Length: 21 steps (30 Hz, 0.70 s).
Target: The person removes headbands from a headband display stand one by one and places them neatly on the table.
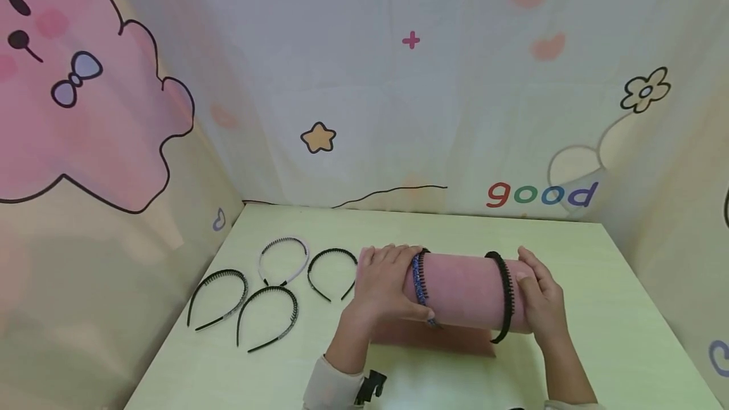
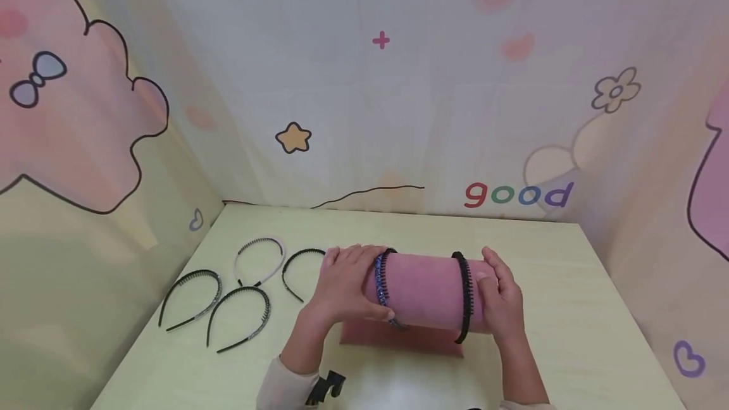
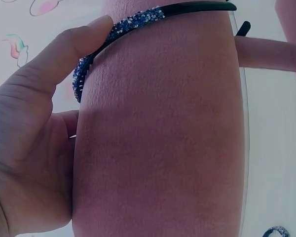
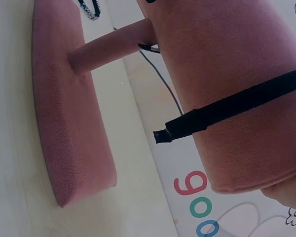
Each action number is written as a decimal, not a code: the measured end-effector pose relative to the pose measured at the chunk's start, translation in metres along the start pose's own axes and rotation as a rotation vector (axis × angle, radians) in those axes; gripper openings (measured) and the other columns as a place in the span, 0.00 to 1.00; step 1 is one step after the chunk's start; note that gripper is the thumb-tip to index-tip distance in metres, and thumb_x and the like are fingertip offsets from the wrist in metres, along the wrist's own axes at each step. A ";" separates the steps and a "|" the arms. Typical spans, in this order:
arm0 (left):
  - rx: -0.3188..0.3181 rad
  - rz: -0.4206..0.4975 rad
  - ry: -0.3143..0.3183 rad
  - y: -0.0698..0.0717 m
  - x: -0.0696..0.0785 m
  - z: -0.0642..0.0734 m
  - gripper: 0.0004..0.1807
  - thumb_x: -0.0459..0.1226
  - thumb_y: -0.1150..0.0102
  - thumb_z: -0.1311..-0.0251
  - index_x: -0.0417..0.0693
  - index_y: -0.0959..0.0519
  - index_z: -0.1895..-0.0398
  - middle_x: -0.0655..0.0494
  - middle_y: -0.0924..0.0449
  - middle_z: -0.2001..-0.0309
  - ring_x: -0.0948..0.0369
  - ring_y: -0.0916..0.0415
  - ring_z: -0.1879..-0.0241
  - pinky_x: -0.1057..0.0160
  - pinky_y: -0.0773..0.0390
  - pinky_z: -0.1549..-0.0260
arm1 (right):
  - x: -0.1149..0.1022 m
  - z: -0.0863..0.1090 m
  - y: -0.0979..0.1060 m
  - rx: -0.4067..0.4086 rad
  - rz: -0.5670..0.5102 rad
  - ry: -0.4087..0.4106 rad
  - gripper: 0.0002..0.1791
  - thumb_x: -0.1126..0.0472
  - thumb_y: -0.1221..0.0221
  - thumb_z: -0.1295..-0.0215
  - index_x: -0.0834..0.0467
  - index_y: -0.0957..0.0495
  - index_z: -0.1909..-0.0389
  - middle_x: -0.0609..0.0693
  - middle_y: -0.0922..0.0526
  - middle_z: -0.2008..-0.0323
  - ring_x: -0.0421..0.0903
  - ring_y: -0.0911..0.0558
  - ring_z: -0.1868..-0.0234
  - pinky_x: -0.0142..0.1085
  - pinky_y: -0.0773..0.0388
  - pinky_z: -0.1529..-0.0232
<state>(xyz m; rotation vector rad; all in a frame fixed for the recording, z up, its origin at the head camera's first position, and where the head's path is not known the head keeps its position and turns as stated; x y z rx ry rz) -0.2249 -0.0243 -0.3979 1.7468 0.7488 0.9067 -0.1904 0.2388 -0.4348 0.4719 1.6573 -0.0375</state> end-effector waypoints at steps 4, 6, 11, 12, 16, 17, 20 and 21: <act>0.002 0.023 0.008 0.001 -0.003 0.001 0.56 0.65 0.30 0.73 0.60 0.38 0.34 0.60 0.35 0.39 0.59 0.42 0.39 0.47 0.51 0.40 | 0.001 0.001 0.000 -0.006 0.018 -0.036 0.25 0.50 0.59 0.28 0.48 0.39 0.31 0.45 0.37 0.34 0.39 0.39 0.35 0.33 0.42 0.42; -0.005 0.034 0.006 0.001 -0.004 0.001 0.55 0.65 0.30 0.72 0.61 0.39 0.34 0.59 0.35 0.39 0.58 0.42 0.38 0.46 0.51 0.40 | 0.002 0.000 0.001 -0.002 0.028 -0.013 0.25 0.51 0.59 0.28 0.49 0.39 0.32 0.45 0.36 0.34 0.38 0.39 0.35 0.32 0.43 0.43; -0.002 0.041 0.023 0.003 -0.010 0.002 0.54 0.66 0.31 0.73 0.63 0.37 0.34 0.60 0.33 0.40 0.59 0.42 0.39 0.43 0.49 0.41 | 0.003 0.000 0.002 -0.003 0.052 0.061 0.23 0.53 0.59 0.27 0.53 0.36 0.34 0.47 0.32 0.38 0.36 0.34 0.42 0.30 0.39 0.49; 0.000 0.048 0.026 0.003 -0.012 0.003 0.54 0.65 0.31 0.74 0.64 0.37 0.34 0.61 0.33 0.40 0.59 0.42 0.39 0.43 0.49 0.42 | 0.003 0.000 0.002 -0.005 0.054 0.068 0.23 0.53 0.59 0.27 0.54 0.35 0.35 0.47 0.31 0.39 0.36 0.33 0.44 0.30 0.38 0.51; -0.009 0.084 0.033 0.005 -0.016 0.003 0.54 0.65 0.30 0.74 0.66 0.38 0.34 0.61 0.34 0.40 0.59 0.43 0.38 0.44 0.43 0.45 | 0.004 0.001 0.002 0.005 0.044 0.068 0.21 0.54 0.57 0.28 0.57 0.32 0.38 0.45 0.28 0.44 0.37 0.30 0.52 0.28 0.34 0.58; -0.013 0.093 0.032 0.005 -0.017 0.003 0.54 0.64 0.30 0.74 0.67 0.38 0.34 0.61 0.34 0.39 0.59 0.43 0.38 0.45 0.42 0.45 | 0.004 0.001 0.002 0.009 0.039 0.066 0.21 0.54 0.57 0.28 0.57 0.31 0.39 0.45 0.28 0.45 0.38 0.29 0.52 0.27 0.33 0.59; -0.023 0.102 0.033 0.005 -0.019 0.003 0.54 0.64 0.30 0.73 0.68 0.38 0.34 0.61 0.35 0.39 0.58 0.44 0.38 0.46 0.39 0.47 | 0.005 0.001 0.001 0.015 0.043 0.043 0.21 0.53 0.56 0.29 0.55 0.31 0.39 0.45 0.28 0.45 0.39 0.29 0.54 0.27 0.32 0.61; -0.025 0.102 0.032 0.005 -0.019 0.003 0.54 0.64 0.30 0.73 0.68 0.38 0.34 0.61 0.35 0.39 0.58 0.44 0.38 0.46 0.39 0.47 | 0.005 0.001 0.001 0.015 0.050 0.035 0.22 0.52 0.56 0.29 0.54 0.31 0.39 0.45 0.28 0.45 0.38 0.29 0.54 0.27 0.31 0.61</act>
Point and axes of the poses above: each hand's wrist, its own z-axis away from the middle knuckle, its own y-axis out of the back of the hand, x = y × z, the point moved 2 cm from there along -z, towards the middle knuckle
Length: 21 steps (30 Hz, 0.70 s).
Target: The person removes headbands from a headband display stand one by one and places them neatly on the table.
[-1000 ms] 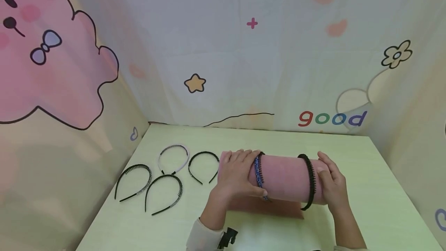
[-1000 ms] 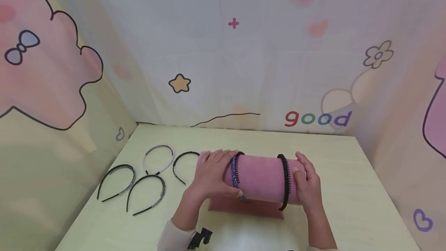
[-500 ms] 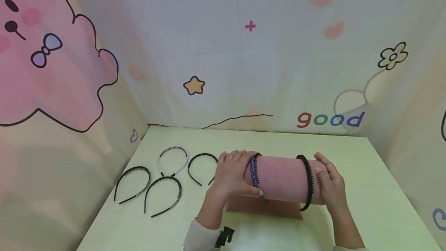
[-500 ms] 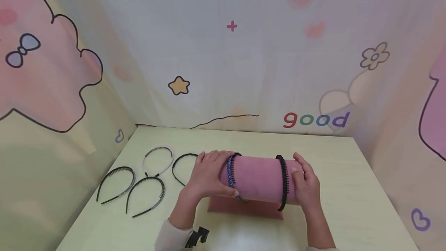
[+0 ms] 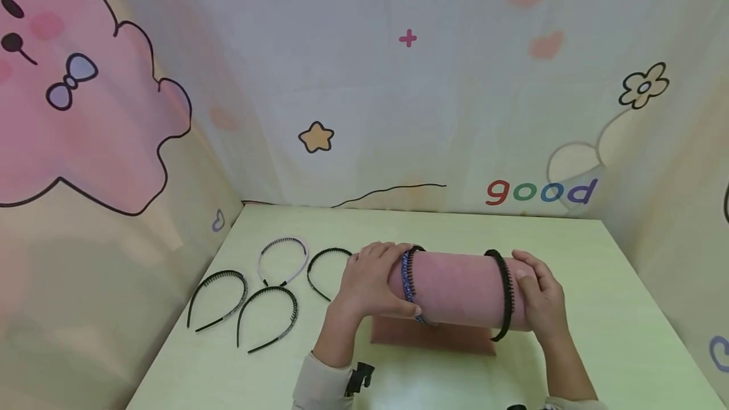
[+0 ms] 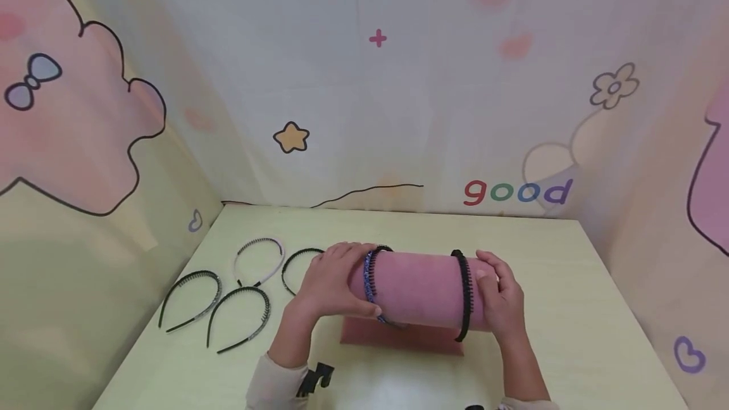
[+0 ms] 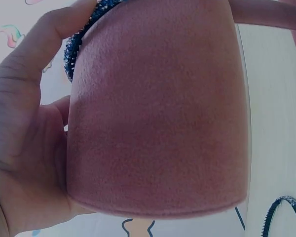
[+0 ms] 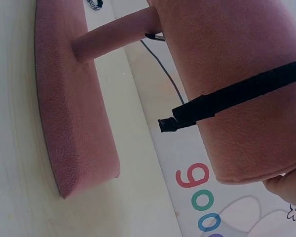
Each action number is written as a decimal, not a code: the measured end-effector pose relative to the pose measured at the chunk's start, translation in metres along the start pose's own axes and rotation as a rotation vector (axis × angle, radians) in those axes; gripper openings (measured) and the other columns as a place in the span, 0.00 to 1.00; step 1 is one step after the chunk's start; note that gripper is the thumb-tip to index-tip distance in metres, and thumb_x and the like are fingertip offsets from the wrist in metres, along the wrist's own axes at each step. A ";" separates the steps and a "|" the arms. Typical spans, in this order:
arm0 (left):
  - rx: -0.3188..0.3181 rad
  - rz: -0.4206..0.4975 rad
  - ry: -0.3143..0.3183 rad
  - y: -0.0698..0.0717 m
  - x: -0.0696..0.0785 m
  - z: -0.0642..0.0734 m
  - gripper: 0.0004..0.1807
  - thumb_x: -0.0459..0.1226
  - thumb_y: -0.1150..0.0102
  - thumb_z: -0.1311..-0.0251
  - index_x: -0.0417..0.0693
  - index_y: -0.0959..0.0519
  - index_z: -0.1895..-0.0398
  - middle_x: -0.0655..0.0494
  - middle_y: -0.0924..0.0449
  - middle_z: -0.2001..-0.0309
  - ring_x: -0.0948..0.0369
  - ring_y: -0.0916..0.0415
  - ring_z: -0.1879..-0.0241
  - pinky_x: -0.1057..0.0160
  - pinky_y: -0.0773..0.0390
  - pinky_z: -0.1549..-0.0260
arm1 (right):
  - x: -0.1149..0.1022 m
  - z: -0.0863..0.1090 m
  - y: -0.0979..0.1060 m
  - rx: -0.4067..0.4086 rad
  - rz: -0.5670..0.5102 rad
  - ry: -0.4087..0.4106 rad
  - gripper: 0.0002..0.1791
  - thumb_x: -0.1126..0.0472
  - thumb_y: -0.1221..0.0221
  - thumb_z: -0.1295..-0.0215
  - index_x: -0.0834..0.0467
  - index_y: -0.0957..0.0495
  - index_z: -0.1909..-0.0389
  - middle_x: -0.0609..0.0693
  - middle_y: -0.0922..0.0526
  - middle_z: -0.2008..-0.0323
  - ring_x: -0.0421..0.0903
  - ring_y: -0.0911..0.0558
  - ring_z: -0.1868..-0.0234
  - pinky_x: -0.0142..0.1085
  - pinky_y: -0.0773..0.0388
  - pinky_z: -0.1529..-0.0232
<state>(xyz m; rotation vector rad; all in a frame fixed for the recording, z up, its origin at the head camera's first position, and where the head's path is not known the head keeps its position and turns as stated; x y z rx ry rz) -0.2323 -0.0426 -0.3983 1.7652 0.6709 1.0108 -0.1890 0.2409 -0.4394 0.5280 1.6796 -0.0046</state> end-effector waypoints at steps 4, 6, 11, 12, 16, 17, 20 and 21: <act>-0.009 -0.018 -0.008 0.000 0.000 -0.001 0.55 0.64 0.31 0.73 0.68 0.39 0.33 0.59 0.36 0.38 0.57 0.44 0.38 0.46 0.39 0.47 | 0.000 0.001 0.000 -0.006 0.038 -0.011 0.23 0.49 0.56 0.29 0.53 0.33 0.37 0.48 0.30 0.41 0.36 0.30 0.52 0.27 0.33 0.59; -0.007 -0.042 -0.017 0.000 0.002 -0.001 0.55 0.65 0.32 0.73 0.68 0.40 0.33 0.57 0.36 0.38 0.56 0.44 0.38 0.44 0.41 0.46 | 0.000 0.001 0.001 -0.006 0.044 -0.005 0.23 0.49 0.56 0.29 0.53 0.34 0.37 0.50 0.30 0.40 0.35 0.31 0.51 0.27 0.34 0.58; 0.036 -0.142 -0.031 -0.004 0.007 -0.003 0.58 0.71 0.36 0.75 0.67 0.40 0.33 0.54 0.34 0.40 0.51 0.42 0.39 0.36 0.46 0.46 | 0.001 0.000 0.002 0.008 0.033 0.022 0.21 0.51 0.55 0.29 0.54 0.31 0.39 0.46 0.27 0.48 0.39 0.28 0.56 0.28 0.32 0.61; 0.051 -0.159 -0.031 -0.005 0.008 -0.003 0.58 0.73 0.37 0.76 0.66 0.40 0.33 0.53 0.34 0.40 0.50 0.41 0.39 0.35 0.47 0.46 | 0.002 0.000 0.002 0.012 0.026 0.030 0.21 0.52 0.54 0.29 0.55 0.30 0.40 0.43 0.26 0.50 0.39 0.28 0.57 0.27 0.31 0.62; 0.083 -0.209 -0.023 -0.010 0.014 -0.003 0.60 0.78 0.44 0.78 0.63 0.39 0.33 0.52 0.33 0.41 0.47 0.40 0.40 0.32 0.50 0.48 | 0.003 0.000 0.002 0.030 0.000 0.047 0.19 0.54 0.52 0.30 0.58 0.28 0.44 0.37 0.25 0.57 0.39 0.26 0.61 0.27 0.29 0.65; 0.085 -0.215 -0.020 -0.011 0.016 -0.004 0.61 0.78 0.45 0.77 0.62 0.39 0.33 0.51 0.32 0.42 0.47 0.40 0.40 0.31 0.51 0.48 | 0.003 0.000 0.002 0.036 0.001 0.048 0.18 0.54 0.52 0.30 0.58 0.27 0.45 0.36 0.25 0.57 0.39 0.26 0.62 0.26 0.29 0.65; 0.075 -0.233 -0.010 -0.011 0.017 -0.005 0.61 0.79 0.46 0.76 0.60 0.40 0.32 0.52 0.32 0.42 0.48 0.40 0.40 0.32 0.50 0.47 | 0.003 -0.001 0.000 0.057 0.011 0.044 0.18 0.54 0.51 0.31 0.57 0.27 0.46 0.36 0.25 0.57 0.39 0.26 0.62 0.26 0.30 0.65; 0.071 -0.237 -0.007 -0.010 0.017 -0.005 0.62 0.78 0.45 0.76 0.60 0.40 0.32 0.52 0.32 0.42 0.48 0.39 0.40 0.33 0.50 0.47 | 0.003 -0.001 0.000 0.063 0.016 0.041 0.18 0.54 0.51 0.31 0.56 0.26 0.46 0.36 0.25 0.57 0.39 0.26 0.62 0.26 0.31 0.65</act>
Point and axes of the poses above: each hand's wrist, its own z-axis away from the middle knuckle, its own y-axis out of the back of the hand, x = y × z, the point moved 2 cm from there along -z, towards the middle knuckle
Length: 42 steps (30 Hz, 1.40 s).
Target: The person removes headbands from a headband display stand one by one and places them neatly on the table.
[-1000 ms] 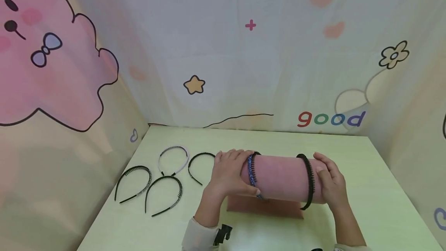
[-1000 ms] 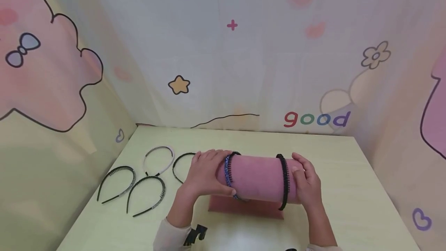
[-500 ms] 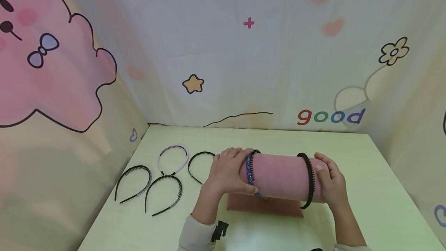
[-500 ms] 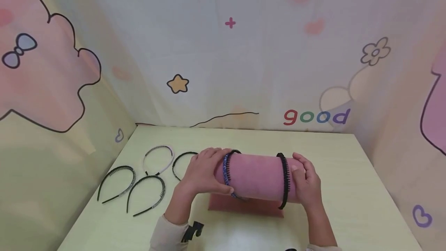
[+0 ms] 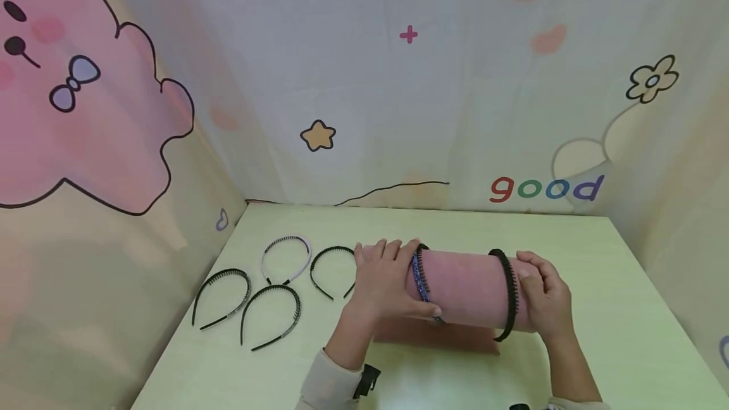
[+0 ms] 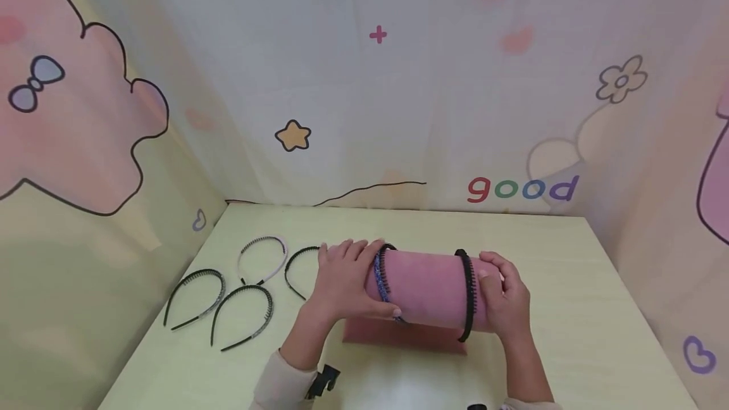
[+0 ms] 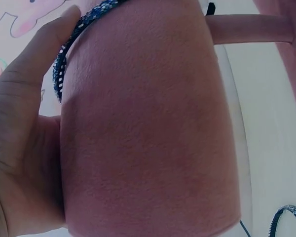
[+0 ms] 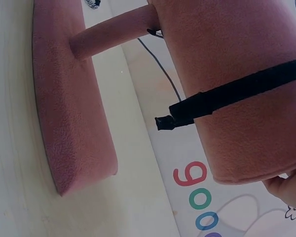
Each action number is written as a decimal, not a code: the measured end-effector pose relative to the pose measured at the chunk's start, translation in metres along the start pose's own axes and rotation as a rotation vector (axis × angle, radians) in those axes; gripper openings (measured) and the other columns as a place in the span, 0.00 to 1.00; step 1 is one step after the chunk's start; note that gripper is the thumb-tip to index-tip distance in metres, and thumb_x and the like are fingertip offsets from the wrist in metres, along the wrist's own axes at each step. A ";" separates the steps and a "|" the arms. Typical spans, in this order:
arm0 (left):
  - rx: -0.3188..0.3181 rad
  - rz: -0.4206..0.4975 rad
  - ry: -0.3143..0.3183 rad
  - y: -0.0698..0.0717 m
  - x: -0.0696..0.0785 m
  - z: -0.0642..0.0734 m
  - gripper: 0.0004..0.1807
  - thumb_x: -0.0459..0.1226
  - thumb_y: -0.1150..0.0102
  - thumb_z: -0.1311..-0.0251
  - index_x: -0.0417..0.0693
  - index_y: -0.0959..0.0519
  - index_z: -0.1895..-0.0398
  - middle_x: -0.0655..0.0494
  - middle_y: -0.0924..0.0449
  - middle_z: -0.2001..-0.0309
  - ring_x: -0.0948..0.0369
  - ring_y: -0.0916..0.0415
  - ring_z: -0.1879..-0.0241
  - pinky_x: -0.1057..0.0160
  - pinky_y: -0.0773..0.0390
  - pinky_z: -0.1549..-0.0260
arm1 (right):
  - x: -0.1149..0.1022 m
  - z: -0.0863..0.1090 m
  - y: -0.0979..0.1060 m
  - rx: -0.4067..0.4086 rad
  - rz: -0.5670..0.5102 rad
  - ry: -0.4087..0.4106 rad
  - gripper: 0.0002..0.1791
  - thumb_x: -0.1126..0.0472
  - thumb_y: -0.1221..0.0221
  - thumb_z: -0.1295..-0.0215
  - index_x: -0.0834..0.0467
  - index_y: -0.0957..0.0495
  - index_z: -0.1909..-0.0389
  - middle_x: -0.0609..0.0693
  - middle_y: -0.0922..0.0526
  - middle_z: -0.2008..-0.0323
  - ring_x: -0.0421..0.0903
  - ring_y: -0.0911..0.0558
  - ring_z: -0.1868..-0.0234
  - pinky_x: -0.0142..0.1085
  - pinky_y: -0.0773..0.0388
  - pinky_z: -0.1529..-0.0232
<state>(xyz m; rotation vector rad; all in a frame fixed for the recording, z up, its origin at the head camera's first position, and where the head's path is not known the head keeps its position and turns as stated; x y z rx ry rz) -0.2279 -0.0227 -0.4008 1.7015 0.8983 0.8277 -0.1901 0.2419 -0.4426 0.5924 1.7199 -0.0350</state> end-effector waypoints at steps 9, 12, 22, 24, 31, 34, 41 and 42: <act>0.007 0.010 -0.041 0.004 -0.004 0.003 0.63 0.74 0.36 0.81 0.61 0.40 0.33 0.55 0.33 0.41 0.51 0.39 0.40 0.35 0.48 0.46 | 0.000 0.002 0.001 -0.014 0.033 -0.025 0.23 0.50 0.52 0.30 0.54 0.31 0.37 0.41 0.27 0.43 0.29 0.31 0.48 0.21 0.36 0.55; 0.026 0.022 -0.065 0.004 -0.005 0.003 0.62 0.74 0.37 0.80 0.60 0.39 0.34 0.55 0.33 0.41 0.52 0.39 0.41 0.37 0.47 0.46 | 0.000 0.001 0.002 -0.014 0.021 -0.016 0.23 0.51 0.53 0.30 0.53 0.31 0.37 0.42 0.27 0.42 0.29 0.31 0.48 0.20 0.36 0.55; 0.004 0.162 -0.077 0.011 -0.012 -0.005 0.41 0.70 0.46 0.58 0.63 0.31 0.40 0.60 0.29 0.43 0.59 0.37 0.42 0.41 0.42 0.48 | -0.003 0.003 0.001 0.004 -0.025 -0.043 0.22 0.52 0.53 0.30 0.54 0.30 0.38 0.44 0.27 0.42 0.32 0.30 0.50 0.21 0.34 0.58; -0.002 0.179 -0.068 0.010 -0.012 -0.006 0.39 0.70 0.47 0.56 0.64 0.30 0.41 0.60 0.29 0.44 0.59 0.36 0.42 0.42 0.41 0.49 | -0.002 0.003 0.002 0.008 -0.016 -0.047 0.22 0.52 0.53 0.30 0.54 0.30 0.38 0.44 0.27 0.42 0.32 0.30 0.49 0.21 0.34 0.57; -0.022 0.130 -0.057 0.007 -0.007 -0.009 0.45 0.71 0.42 0.63 0.72 0.36 0.36 0.61 0.31 0.43 0.58 0.36 0.44 0.44 0.41 0.50 | 0.000 0.001 0.005 0.019 -0.021 -0.045 0.22 0.53 0.52 0.30 0.54 0.29 0.38 0.43 0.26 0.43 0.31 0.30 0.48 0.20 0.35 0.55; -0.059 0.086 -0.052 0.007 -0.005 -0.010 0.48 0.72 0.43 0.65 0.77 0.40 0.34 0.60 0.32 0.43 0.58 0.37 0.44 0.45 0.42 0.50 | 0.001 0.000 0.005 0.025 -0.036 -0.053 0.21 0.54 0.51 0.31 0.54 0.28 0.40 0.41 0.25 0.45 0.33 0.28 0.51 0.22 0.32 0.58; -0.081 0.111 -0.026 0.009 -0.010 -0.007 0.48 0.71 0.38 0.69 0.74 0.36 0.37 0.63 0.32 0.42 0.59 0.39 0.41 0.45 0.42 0.48 | -0.001 0.000 0.001 0.004 -0.143 -0.028 0.16 0.57 0.50 0.31 0.56 0.26 0.46 0.41 0.23 0.58 0.40 0.25 0.64 0.27 0.28 0.67; -0.077 0.130 -0.023 0.009 -0.011 -0.006 0.48 0.70 0.37 0.69 0.73 0.35 0.37 0.63 0.32 0.41 0.60 0.39 0.41 0.45 0.42 0.47 | -0.001 0.001 0.001 -0.005 -0.152 -0.024 0.15 0.57 0.50 0.31 0.56 0.26 0.46 0.42 0.24 0.58 0.41 0.26 0.63 0.27 0.28 0.67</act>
Point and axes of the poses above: each hand's wrist, its own z-axis away from the middle knuckle, its own y-axis out of the back of the hand, x = y × z, the point moved 2 cm from there along -z, towards the middle knuckle
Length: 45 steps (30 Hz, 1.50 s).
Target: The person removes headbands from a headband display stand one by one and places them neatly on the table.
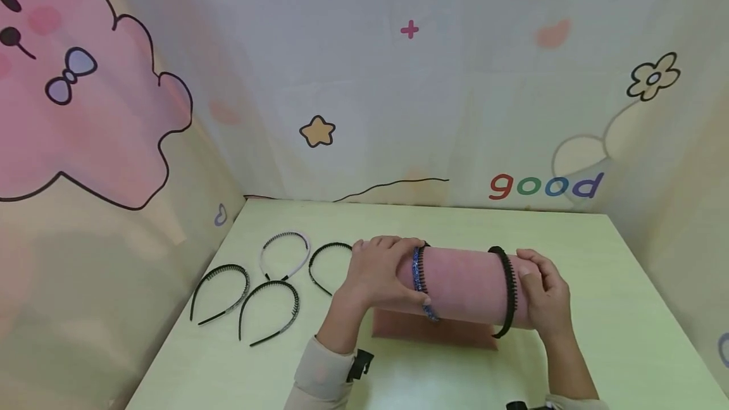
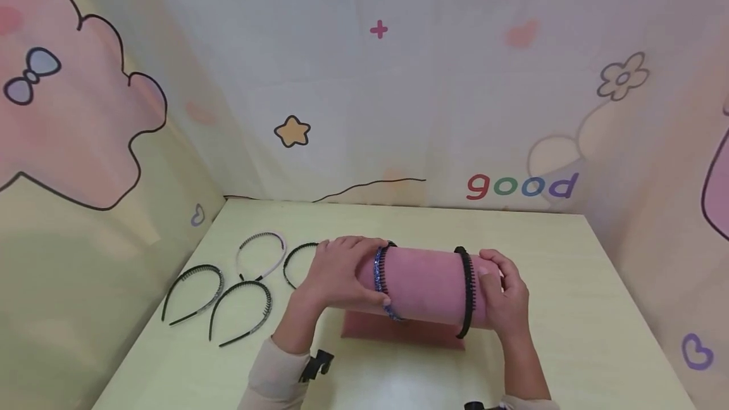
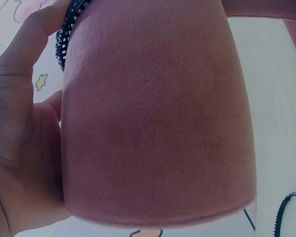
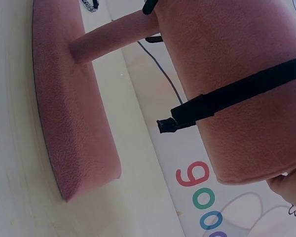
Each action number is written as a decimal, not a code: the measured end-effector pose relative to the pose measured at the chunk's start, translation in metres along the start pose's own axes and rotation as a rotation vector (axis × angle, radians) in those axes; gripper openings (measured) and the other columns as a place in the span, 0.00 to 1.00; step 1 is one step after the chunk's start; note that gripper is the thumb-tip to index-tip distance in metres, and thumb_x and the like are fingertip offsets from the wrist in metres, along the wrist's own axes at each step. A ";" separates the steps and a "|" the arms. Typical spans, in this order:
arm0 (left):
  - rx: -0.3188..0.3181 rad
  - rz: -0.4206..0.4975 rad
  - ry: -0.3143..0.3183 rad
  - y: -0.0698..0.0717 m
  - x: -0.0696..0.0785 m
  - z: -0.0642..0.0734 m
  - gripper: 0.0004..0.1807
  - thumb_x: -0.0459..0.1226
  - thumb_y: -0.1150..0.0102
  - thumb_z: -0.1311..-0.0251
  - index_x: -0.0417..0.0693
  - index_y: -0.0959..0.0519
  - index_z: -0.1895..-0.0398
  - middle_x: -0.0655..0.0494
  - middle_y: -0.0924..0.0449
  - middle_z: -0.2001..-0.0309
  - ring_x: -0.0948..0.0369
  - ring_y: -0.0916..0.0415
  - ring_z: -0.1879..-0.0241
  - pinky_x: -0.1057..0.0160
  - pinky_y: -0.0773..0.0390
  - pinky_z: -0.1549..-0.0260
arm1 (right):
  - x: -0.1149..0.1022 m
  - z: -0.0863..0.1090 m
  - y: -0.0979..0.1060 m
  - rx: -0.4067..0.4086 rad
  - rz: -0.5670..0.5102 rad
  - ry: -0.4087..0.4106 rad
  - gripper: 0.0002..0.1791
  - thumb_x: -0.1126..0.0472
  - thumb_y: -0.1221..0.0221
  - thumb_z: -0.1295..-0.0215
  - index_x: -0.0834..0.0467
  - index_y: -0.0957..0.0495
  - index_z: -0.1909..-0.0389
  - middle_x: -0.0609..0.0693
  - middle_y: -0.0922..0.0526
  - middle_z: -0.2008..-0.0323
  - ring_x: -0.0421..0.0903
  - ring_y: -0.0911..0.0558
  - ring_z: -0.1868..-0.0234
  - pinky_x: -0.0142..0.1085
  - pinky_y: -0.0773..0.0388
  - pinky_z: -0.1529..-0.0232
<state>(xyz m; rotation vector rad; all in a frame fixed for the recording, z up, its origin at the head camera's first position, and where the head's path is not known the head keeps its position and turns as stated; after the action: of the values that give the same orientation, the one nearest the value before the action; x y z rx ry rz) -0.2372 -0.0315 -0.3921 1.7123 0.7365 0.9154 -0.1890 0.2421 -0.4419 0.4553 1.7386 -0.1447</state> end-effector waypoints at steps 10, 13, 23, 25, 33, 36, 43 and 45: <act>0.042 0.256 -0.012 -0.004 -0.023 0.011 0.47 0.61 0.27 0.72 0.66 0.31 0.41 0.63 0.32 0.43 0.61 0.41 0.39 0.53 0.40 0.43 | 0.000 0.003 -0.002 -0.002 -0.046 -0.009 0.17 0.58 0.50 0.31 0.60 0.27 0.45 0.42 0.24 0.55 0.41 0.26 0.61 0.26 0.28 0.65; 0.064 0.358 -0.011 -0.006 -0.031 0.015 0.47 0.59 0.26 0.72 0.66 0.31 0.40 0.64 0.34 0.42 0.61 0.44 0.39 0.53 0.37 0.45 | 0.001 0.003 -0.003 0.002 -0.059 0.005 0.18 0.59 0.50 0.31 0.60 0.27 0.43 0.41 0.24 0.53 0.41 0.26 0.60 0.26 0.29 0.64; 0.089 0.579 0.011 -0.015 -0.050 0.029 0.47 0.54 0.23 0.71 0.68 0.33 0.39 0.58 0.41 0.35 0.61 0.45 0.38 0.50 0.35 0.48 | 0.001 0.000 -0.005 -0.010 -0.021 0.088 0.17 0.60 0.51 0.30 0.63 0.28 0.44 0.48 0.27 0.43 0.37 0.29 0.45 0.25 0.34 0.52; 0.099 0.611 0.017 -0.017 -0.052 0.030 0.47 0.52 0.23 0.71 0.67 0.33 0.39 0.58 0.43 0.34 0.60 0.45 0.38 0.49 0.34 0.48 | -0.001 0.000 -0.006 -0.028 0.010 0.093 0.18 0.59 0.52 0.29 0.64 0.28 0.45 0.49 0.28 0.41 0.37 0.32 0.42 0.25 0.36 0.49; 0.148 0.696 -0.021 -0.026 -0.055 0.032 0.45 0.49 0.25 0.67 0.66 0.34 0.38 0.62 0.47 0.32 0.57 0.40 0.39 0.49 0.33 0.50 | -0.007 0.003 -0.005 -0.029 0.135 -0.018 0.20 0.54 0.59 0.27 0.60 0.29 0.44 0.50 0.35 0.36 0.41 0.36 0.37 0.33 0.42 0.44; 0.157 0.735 -0.025 -0.030 -0.057 0.033 0.45 0.48 0.25 0.66 0.67 0.34 0.37 0.63 0.49 0.32 0.57 0.40 0.39 0.49 0.33 0.50 | -0.005 0.002 -0.005 0.028 0.119 -0.053 0.19 0.54 0.58 0.28 0.60 0.26 0.46 0.47 0.32 0.37 0.41 0.34 0.38 0.33 0.40 0.45; 0.137 0.913 -0.008 -0.030 -0.059 0.039 0.46 0.39 0.26 0.62 0.62 0.37 0.35 0.57 0.53 0.30 0.54 0.48 0.34 0.46 0.36 0.47 | 0.001 0.001 -0.008 0.120 0.063 -0.033 0.17 0.56 0.55 0.29 0.60 0.23 0.51 0.44 0.26 0.43 0.38 0.29 0.43 0.32 0.36 0.48; 0.128 0.933 -0.015 -0.024 -0.055 0.041 0.48 0.36 0.25 0.63 0.57 0.38 0.34 0.53 0.54 0.30 0.52 0.52 0.33 0.43 0.39 0.46 | 0.002 0.001 -0.008 0.121 0.042 -0.013 0.16 0.56 0.54 0.30 0.61 0.24 0.51 0.45 0.25 0.44 0.37 0.29 0.44 0.31 0.36 0.48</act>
<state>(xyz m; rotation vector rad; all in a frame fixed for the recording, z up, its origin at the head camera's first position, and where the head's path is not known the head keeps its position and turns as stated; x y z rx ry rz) -0.2327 -0.0898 -0.4353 2.2016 -0.0751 1.4850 -0.1916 0.2348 -0.4451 0.5779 1.7124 -0.2238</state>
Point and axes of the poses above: each hand's wrist, its own z-axis away from the middle knuckle, its own y-axis out of the back of the hand, x = y × z, the point moved 2 cm from there along -z, towards the middle knuckle
